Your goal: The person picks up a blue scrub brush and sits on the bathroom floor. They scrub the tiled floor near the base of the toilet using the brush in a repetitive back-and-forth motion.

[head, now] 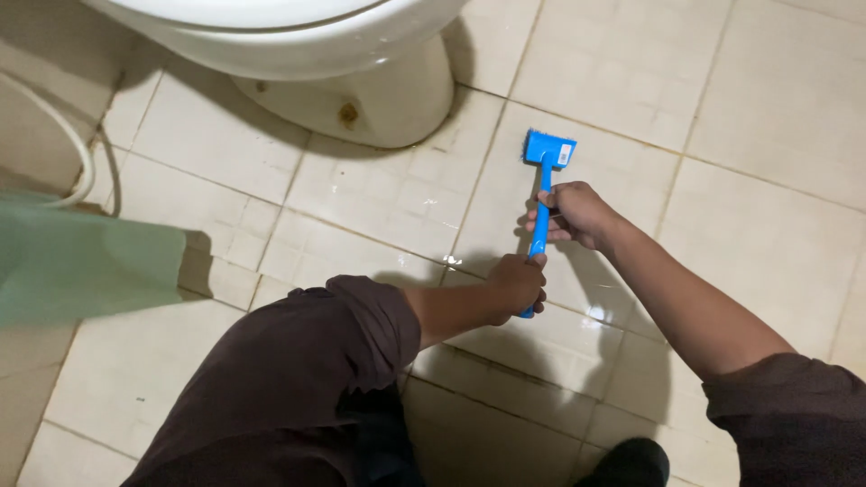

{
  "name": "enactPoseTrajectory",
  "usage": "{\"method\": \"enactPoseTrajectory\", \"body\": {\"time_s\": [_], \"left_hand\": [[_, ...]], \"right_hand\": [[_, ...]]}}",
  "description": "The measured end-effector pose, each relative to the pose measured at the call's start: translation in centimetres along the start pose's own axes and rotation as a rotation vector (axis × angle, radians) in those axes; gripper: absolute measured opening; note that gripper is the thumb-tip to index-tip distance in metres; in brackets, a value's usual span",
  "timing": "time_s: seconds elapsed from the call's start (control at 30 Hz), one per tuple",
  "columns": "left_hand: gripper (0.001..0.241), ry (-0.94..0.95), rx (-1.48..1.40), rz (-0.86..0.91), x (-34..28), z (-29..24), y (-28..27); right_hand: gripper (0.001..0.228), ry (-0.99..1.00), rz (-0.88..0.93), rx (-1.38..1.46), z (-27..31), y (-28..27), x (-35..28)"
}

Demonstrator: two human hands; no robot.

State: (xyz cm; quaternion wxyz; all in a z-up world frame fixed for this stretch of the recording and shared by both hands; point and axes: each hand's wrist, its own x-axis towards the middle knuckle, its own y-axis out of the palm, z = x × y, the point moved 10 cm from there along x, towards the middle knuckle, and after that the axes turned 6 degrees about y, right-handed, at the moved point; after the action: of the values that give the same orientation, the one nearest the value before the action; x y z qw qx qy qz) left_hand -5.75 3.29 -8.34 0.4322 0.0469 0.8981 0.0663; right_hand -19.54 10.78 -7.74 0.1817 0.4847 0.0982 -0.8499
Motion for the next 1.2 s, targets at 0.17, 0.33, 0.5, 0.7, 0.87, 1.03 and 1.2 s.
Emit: {"method": "enactPoseTrajectory", "body": {"time_s": [0.17, 0.33, 0.5, 0.7, 0.87, 1.03, 1.2], "left_hand": [[0.044, -0.034, 0.074, 0.032, 0.5, 0.1, 3.4], [0.045, -0.068, 0.121, 0.092, 1.5, 1.3, 8.0], [0.046, -0.049, 0.173, 0.209, 2.1, 1.9, 12.2], [0.044, -0.079, 0.197, 0.226, 2.6, 2.9, 14.6], [0.045, -0.066, 0.195, 0.214, 3.1, 3.4, 14.6], [0.044, -0.019, 0.159, 0.193, 3.7, 2.9, 13.1], [0.041, 0.001, 0.082, 0.172, 3.2, 1.6, 10.5]], "right_hand": [[0.027, -0.008, -0.030, 0.048, -2.2, -4.2, -0.5], [0.028, -0.008, -0.079, 0.121, -4.9, -9.0, -2.5], [0.029, 0.016, -0.139, 0.170, -7.2, -12.8, -4.3], [0.029, 0.028, -0.179, 0.195, -9.2, -15.3, -4.7], [0.028, 0.020, -0.173, 0.194, -9.3, -15.4, -4.6], [0.028, 0.033, -0.163, 0.194, -8.3, -14.3, -4.2], [0.027, 0.022, -0.135, 0.151, -6.4, -12.0, -3.2]]}}
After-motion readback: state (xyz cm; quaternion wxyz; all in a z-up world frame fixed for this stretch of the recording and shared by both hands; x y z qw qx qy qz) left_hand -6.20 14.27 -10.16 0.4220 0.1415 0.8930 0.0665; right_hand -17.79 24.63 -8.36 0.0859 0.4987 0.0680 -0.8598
